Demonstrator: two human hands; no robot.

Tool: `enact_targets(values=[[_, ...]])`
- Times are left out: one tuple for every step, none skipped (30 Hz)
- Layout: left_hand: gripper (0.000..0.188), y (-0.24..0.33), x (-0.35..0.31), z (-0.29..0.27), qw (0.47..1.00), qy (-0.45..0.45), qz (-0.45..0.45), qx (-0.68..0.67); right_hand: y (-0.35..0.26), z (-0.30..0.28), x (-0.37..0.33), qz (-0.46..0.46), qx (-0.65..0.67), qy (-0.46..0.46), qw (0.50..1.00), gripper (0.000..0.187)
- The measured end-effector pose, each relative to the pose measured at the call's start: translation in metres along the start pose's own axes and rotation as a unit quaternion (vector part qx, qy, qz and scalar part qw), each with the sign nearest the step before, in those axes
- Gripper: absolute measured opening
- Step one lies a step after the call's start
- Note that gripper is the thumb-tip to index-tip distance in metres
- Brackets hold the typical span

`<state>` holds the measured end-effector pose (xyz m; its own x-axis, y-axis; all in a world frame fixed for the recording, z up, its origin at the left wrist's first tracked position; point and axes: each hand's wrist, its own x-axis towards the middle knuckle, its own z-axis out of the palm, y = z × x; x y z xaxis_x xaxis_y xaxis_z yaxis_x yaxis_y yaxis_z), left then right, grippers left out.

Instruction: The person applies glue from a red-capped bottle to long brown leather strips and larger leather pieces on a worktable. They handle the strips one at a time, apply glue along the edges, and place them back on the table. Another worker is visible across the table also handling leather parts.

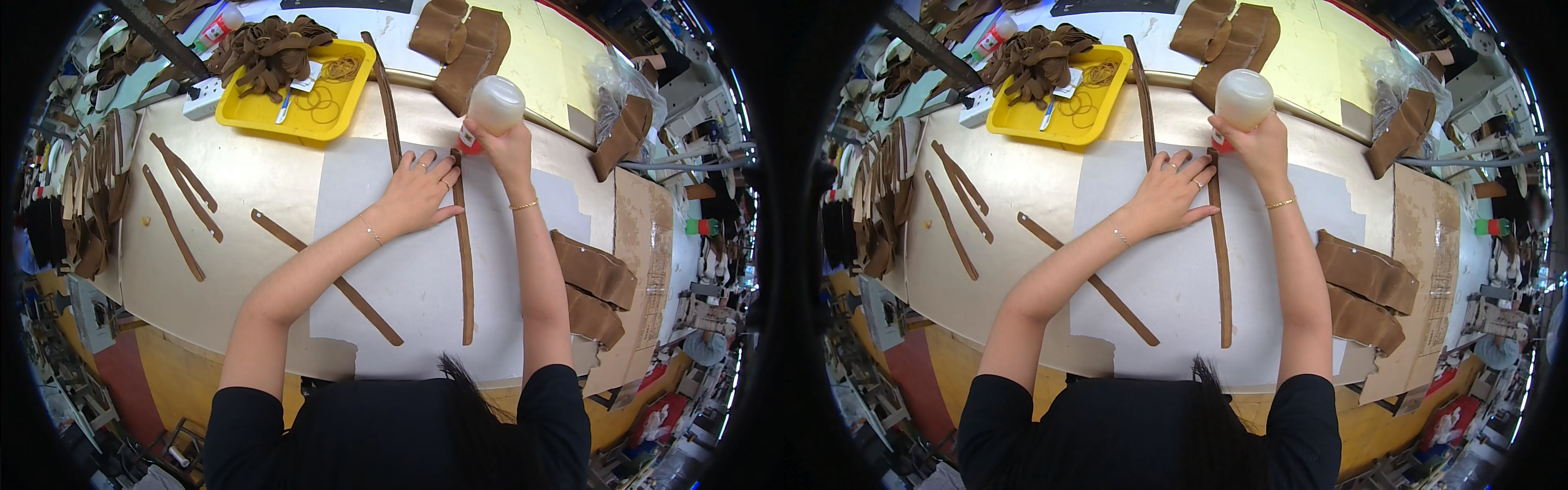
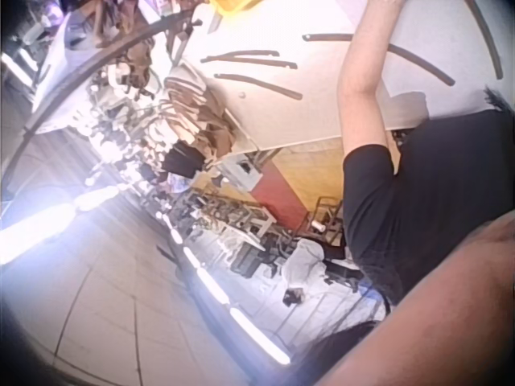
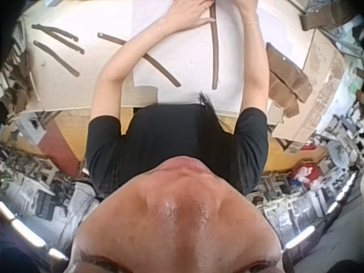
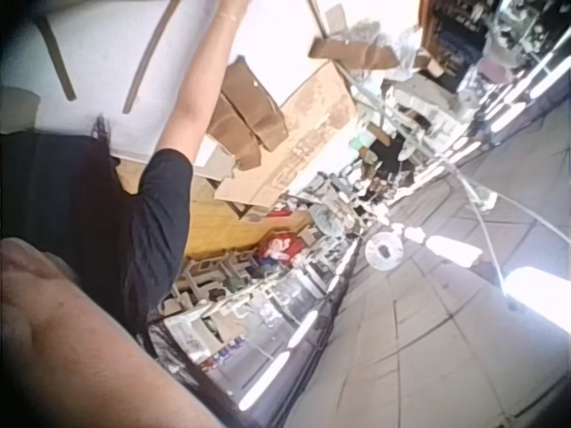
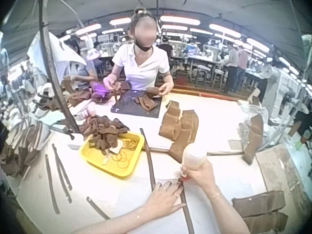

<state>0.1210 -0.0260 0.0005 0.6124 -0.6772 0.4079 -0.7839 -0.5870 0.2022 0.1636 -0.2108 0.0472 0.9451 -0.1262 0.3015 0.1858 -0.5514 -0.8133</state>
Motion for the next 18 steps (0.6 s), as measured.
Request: enact_targets(values=[[0.059,0.0,0.0,0.0,1.0,-0.003,-0.002,0.002,0.0,-0.002,-0.001,0.005,-0.004,0.005,1.0,0.053],[0.059,0.001,0.0,-0.001,1.0,-0.005,-0.003,0.004,0.002,-0.004,-0.001,0.012,0.011,0.017,1.0,0.053],[0.059,0.002,-0.001,-0.001,1.0,-0.008,-0.004,0.006,0.004,-0.005,-0.001,0.02,0.027,0.028,0.999,0.054],[0.059,0.002,-0.001,0.0,1.0,-0.007,-0.007,0.002,0.006,-0.005,-0.001,0.027,0.043,0.04,0.998,0.054],[0.059,0.003,-0.002,0.001,1.0,-0.007,-0.009,-0.002,0.007,-0.005,-0.002,0.03,0.054,0.043,0.997,0.055],[0.059,0.003,-0.003,0.001,1.0,-0.007,-0.01,-0.006,0.008,-0.004,-0.002,0.032,0.065,0.045,0.996,0.055],[0.059,0.003,-0.005,0.002,1.0,-0.008,-0.011,-0.008,0.009,-0.003,-0.002,0.034,0.076,0.048,0.995,0.056],[0.059,0.004,-0.006,0.001,1.0,-0.01,-0.013,-0.009,0.01,-0.001,-0.002,0.036,0.065,0.047,0.996,0.056],[0.059,0.004,-0.007,0.0,1.0,-0.012,-0.015,-0.01,0.012,0.001,-0.002,0.039,0.055,0.045,0.997,0.056],[0.06,0.004,-0.007,0.0,1.0,-0.018,-0.015,-0.013,0.012,0.002,-0.003,0.041,0.044,0.044,0.997,0.057],[0.06,0.004,-0.007,-0.002,0.999,-0.023,-0.016,-0.015,0.012,0.003,-0.003,0.044,0.044,0.045,0.997,0.057],[0.06,0.004,-0.007,-0.003,0.999,-0.028,-0.018,-0.018,0.011,0.003,-0.003,0.047,0.044,0.046,0.997,0.057],[0.06,0.004,-0.008,-0.003,0.999,-0.028,-0.018,-0.016,0.01,0.004,-0.003,0.05,0.045,0.048,0.997,0.057],[0.06,0.003,-0.007,-0.003,0.999,-0.028,-0.016,-0.015,0.011,0.004,-0.004,0.048,0.051,0.05,0.996,0.058],[0.06,0.003,-0.007,-0.003,0.999,-0.028,-0.015,-0.014,0.011,0.004,-0.004,0.047,0.056,0.053,0.996,0.058],[0.06,0.003,-0.007,-0.003,0.999,-0.031,-0.017,-0.013,0.012,0.005,-0.004,0.047,0.062,0.055,0.995,0.058],[0.06,0.003,-0.007,-0.003,0.999,-0.035,-0.019,-0.012,0.013,0.005,-0.005,0.047,0.063,0.053,0.996,0.059],[0.06,0.003,-0.007,-0.003,0.999,-0.038,-0.022,-0.012,0.013,0.004,-0.005,0.047,0.063,0.05,0.996,0.059]])
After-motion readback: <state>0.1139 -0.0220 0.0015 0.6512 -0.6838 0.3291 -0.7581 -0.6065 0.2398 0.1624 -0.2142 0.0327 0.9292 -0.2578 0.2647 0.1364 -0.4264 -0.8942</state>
